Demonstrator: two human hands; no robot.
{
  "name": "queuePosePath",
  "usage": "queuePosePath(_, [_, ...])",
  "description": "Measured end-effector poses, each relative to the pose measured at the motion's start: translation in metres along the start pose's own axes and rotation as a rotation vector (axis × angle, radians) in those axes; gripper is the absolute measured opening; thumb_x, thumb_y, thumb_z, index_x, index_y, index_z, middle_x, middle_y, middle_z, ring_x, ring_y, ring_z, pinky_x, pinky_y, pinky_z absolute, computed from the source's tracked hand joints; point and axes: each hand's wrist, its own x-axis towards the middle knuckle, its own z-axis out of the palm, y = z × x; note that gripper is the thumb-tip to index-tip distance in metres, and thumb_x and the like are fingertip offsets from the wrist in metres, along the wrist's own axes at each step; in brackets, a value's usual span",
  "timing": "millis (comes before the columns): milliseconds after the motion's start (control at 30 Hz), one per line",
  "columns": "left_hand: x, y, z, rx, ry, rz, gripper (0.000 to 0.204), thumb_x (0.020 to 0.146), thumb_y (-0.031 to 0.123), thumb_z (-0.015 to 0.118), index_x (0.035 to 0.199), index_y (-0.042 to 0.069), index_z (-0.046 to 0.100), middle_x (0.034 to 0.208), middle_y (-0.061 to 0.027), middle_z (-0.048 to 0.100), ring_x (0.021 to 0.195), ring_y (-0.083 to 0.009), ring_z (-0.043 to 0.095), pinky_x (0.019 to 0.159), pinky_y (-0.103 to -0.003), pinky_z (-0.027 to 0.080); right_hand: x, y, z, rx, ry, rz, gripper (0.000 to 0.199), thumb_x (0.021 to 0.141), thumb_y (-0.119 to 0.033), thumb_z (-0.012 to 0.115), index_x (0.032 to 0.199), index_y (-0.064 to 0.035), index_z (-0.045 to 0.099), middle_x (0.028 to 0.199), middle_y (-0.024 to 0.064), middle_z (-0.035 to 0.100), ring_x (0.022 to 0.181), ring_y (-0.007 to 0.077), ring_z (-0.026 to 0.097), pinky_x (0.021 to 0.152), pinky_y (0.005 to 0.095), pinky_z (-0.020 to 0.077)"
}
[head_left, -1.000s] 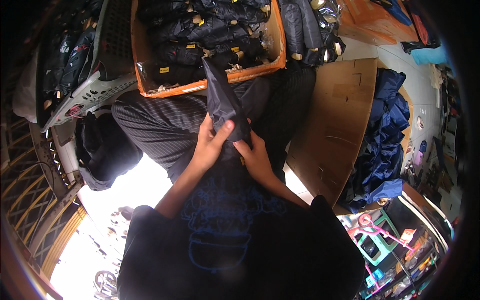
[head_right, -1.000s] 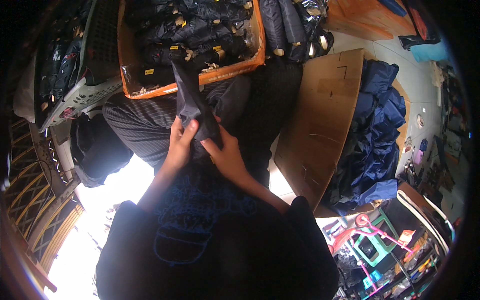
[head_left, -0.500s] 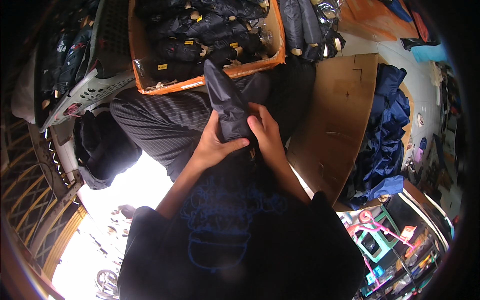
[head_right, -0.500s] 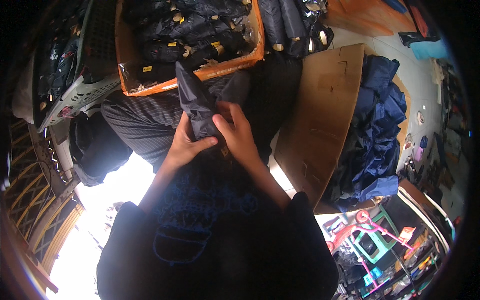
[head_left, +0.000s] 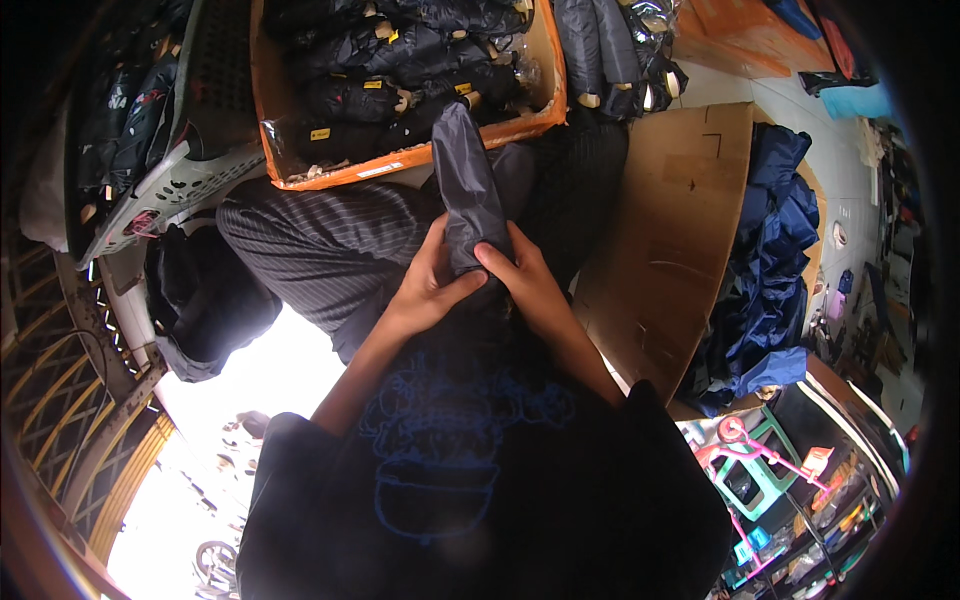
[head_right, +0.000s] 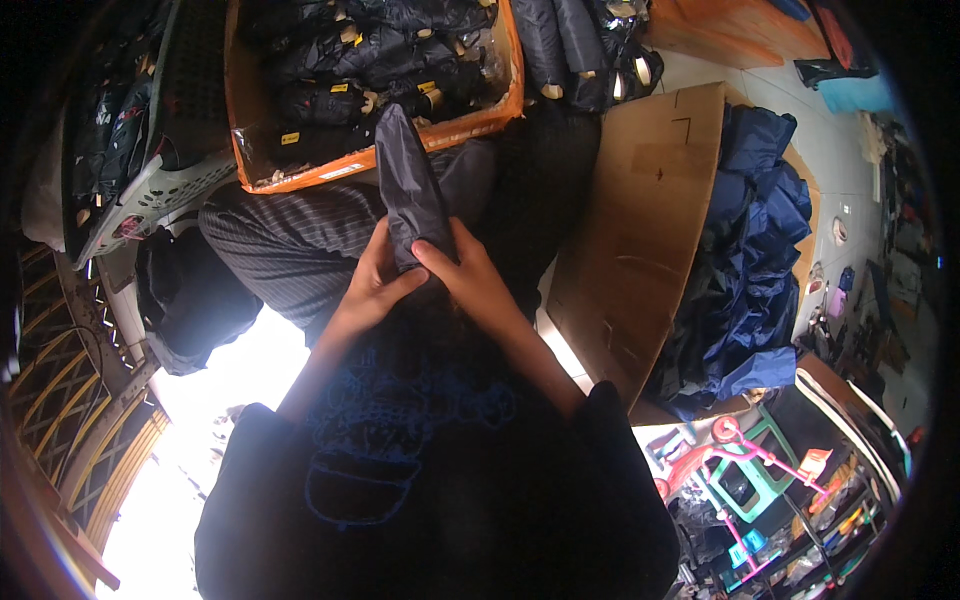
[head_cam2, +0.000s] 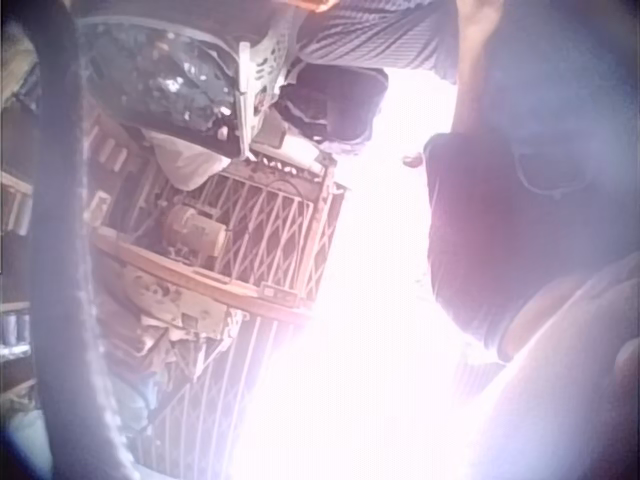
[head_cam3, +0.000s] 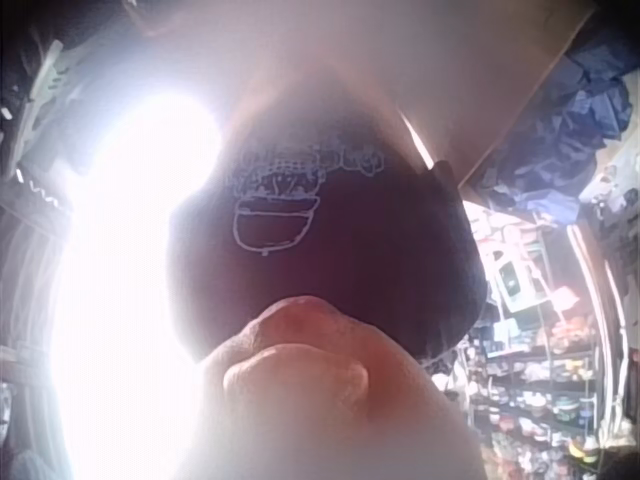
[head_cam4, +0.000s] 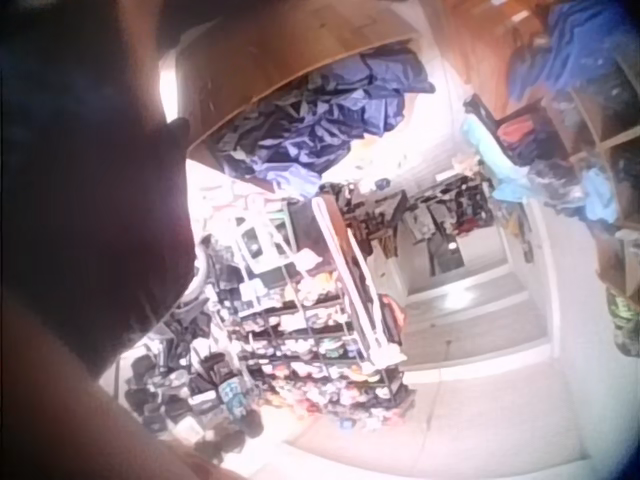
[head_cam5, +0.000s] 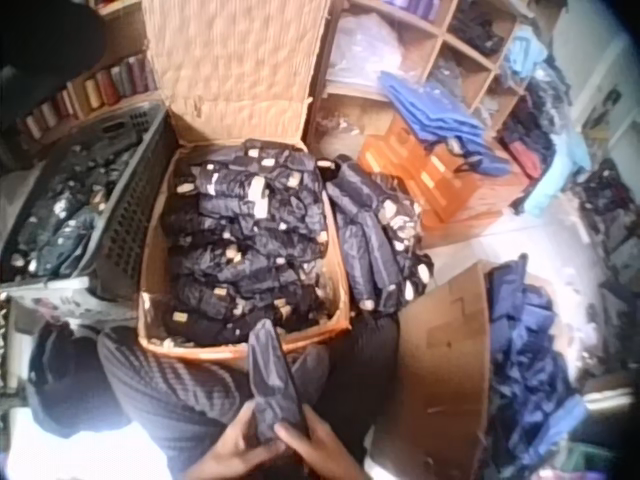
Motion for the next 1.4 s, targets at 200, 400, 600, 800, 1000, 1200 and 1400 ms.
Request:
queuePosePath(200, [0.001,-0.004,0.002,-0.006,0.054,0.005,0.066,0.084,-0.008,0.063,0.141,0.002,0.031,0.125,-0.0085,0.054,0.121,-0.0165,0.049,0.102,-0.031,0.037,0.001,0.000,-0.010,0.111,-0.047,0.056,0.037,0.089,-0.022,0.064,0.116,0.0019,0.055,0.102,0.0099,0.062,0.094,0.0159,0.058,0.082,0.0289,0.0467])
queuePosePath(400, [0.003,-0.003,0.003,0.033,0.077,0.011,0.065,0.084,-0.007,0.065,0.139,0.002,0.032,0.124,-0.0089,0.055,0.118,-0.0163,0.051,0.101,-0.031,0.038,-0.001,-0.019,-0.023,-0.565,0.133,-0.667,0.035,0.075,-0.002,0.073,0.108,-0.0033,0.062,0.102,0.0081,0.059,0.091,0.0206,0.060,0.077,0.0319,0.0496])
queuePosePath(600, [0.006,-0.003,0.007,0.099,0.099,-0.003,0.064,0.084,-0.006,0.065,0.139,0.001,0.032,0.122,-0.0093,0.055,0.117,-0.0161,0.051,0.101,-0.031,0.039,0.000,-0.038,-0.031,-0.954,-0.033,-0.806,0.020,0.071,-0.006,0.074,0.090,-0.0030,0.067,0.093,0.0059,0.059,0.084,0.0242,0.059,0.072,0.0361,0.0481])
queuePosePath(800, [0.005,-0.002,0.008,0.107,0.112,-0.052,0.066,0.084,-0.007,0.065,0.140,0.003,0.032,0.119,-0.0093,0.057,0.112,-0.0160,0.054,0.097,-0.031,0.042,0.001,-0.025,-0.023,-0.867,0.009,-0.851,0.012,0.075,-0.001,0.069,0.085,-0.0019,0.062,0.091,0.0091,0.059,0.082,0.0262,0.059,0.069,0.0370,0.0486])
queuePosePath(1000, [0.006,-0.006,0.005,0.173,0.183,0.000,0.065,0.083,-0.002,0.068,0.138,0.000,0.033,0.113,-0.0106,0.059,0.107,-0.0165,0.056,0.094,-0.029,0.043,-0.012,-0.011,-0.021,-0.741,0.011,-0.796,0.016,0.074,0.001,0.069,0.088,-0.0027,0.062,0.092,0.0103,0.058,0.083,0.0275,0.060,0.069,0.0367,0.0496])
queuePosePath(1200, [0.005,-0.015,0.007,0.417,0.220,0.088,0.070,0.080,0.008,0.073,0.138,-0.001,0.033,0.109,-0.0185,0.064,0.104,-0.0227,0.063,0.089,-0.033,0.048,-0.004,-0.033,-0.021,-0.984,0.017,-0.785,0.022,0.069,0.001,0.070,0.090,-0.0044,0.064,0.094,0.0075,0.059,0.083,0.0250,0.059,0.069,0.0354,0.0486])
queuePosePath(1400, [0.006,0.008,0.020,0.655,0.250,0.026,0.076,0.078,0.014,0.075,0.138,-0.004,0.032,0.098,-0.0263,0.067,0.094,-0.0353,0.068,0.081,-0.038,0.052,0.002,-0.033,-0.026,-1.069,0.019,-0.868,0.020,0.069,-0.001,0.070,0.087,-0.0042,0.064,0.090,0.0059,0.060,0.082,0.0238,0.059,0.068,0.0349,0.0484])
